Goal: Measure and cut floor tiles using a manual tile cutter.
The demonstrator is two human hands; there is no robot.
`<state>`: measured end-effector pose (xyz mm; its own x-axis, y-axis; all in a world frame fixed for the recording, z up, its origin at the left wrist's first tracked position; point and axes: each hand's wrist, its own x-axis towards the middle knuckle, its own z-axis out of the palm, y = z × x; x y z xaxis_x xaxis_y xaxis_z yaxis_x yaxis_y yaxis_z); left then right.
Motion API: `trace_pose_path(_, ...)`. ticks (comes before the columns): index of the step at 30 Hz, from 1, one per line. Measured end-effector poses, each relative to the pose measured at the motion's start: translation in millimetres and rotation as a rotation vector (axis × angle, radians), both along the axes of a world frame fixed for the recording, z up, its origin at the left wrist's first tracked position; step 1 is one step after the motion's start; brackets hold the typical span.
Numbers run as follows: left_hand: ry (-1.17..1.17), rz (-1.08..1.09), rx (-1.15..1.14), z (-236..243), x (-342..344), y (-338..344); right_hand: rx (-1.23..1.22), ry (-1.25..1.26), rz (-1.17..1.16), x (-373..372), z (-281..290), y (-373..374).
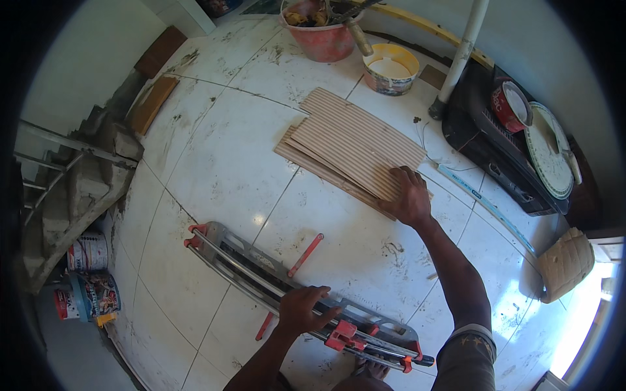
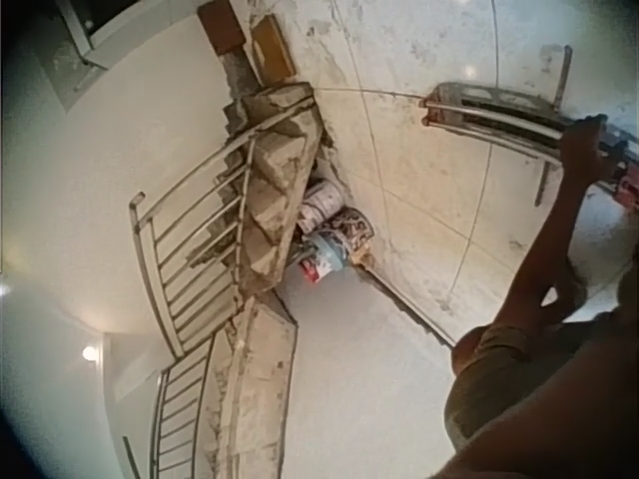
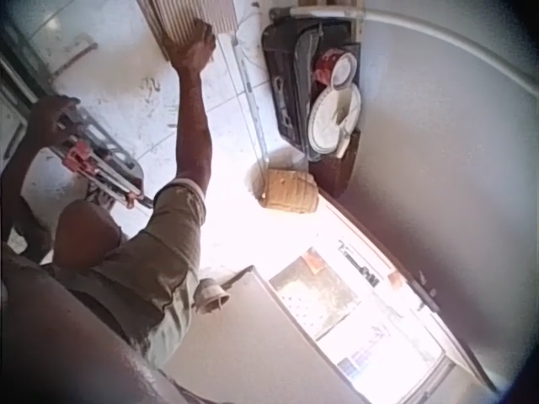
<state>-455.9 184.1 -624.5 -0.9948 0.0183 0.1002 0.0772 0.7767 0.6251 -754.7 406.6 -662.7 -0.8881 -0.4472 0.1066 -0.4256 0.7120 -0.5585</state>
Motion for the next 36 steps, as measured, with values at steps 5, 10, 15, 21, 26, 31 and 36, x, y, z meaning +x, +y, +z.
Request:
trace_pose_path(5, -0.013, 0.012, 0.0, 0.1, 3.0, -2.3, -0.009, -0.019, -0.024, 2.5, -7.1, -20.7)
trace_pose_path(10, 0.001, 0.017, 0.028, -2.1, 2.2, -1.2, 0.008, 0.06, -0.033, 9.7, -14.2, -24.3)
trace_pose_path(15, -0.018, 0.037, -0.009, -3.9, 1.7, -0.1, -0.041, 0.096, 0.0, 46.4, -1.6, -17.8)
trace_pose_path(21, -0.028, 0.128, 0.047, -4.3, -6.6, 7.1, -0.091, -0.003, 0.0, 111.4, 15.8, -3.7)
trace_pose_path(26, -0.18, 0.514, 0.682, -1.1, -39.5, 22.1, -0.174, -0.09, 0.0, 162.2, 51.7, -14.0)
trace_pose_path(31, -0.112, 0.711, 1.54, -18.4, -52.4, 32.1, -0.169, -0.075, 0.052, 203.3, 64.9, -31.5)
trace_pose_path(36, -0.119, 0.691, 1.732, -10.2, -45.4, 33.2, -0.131, -0.096, 0.072, 218.2, 71.5, -30.5)
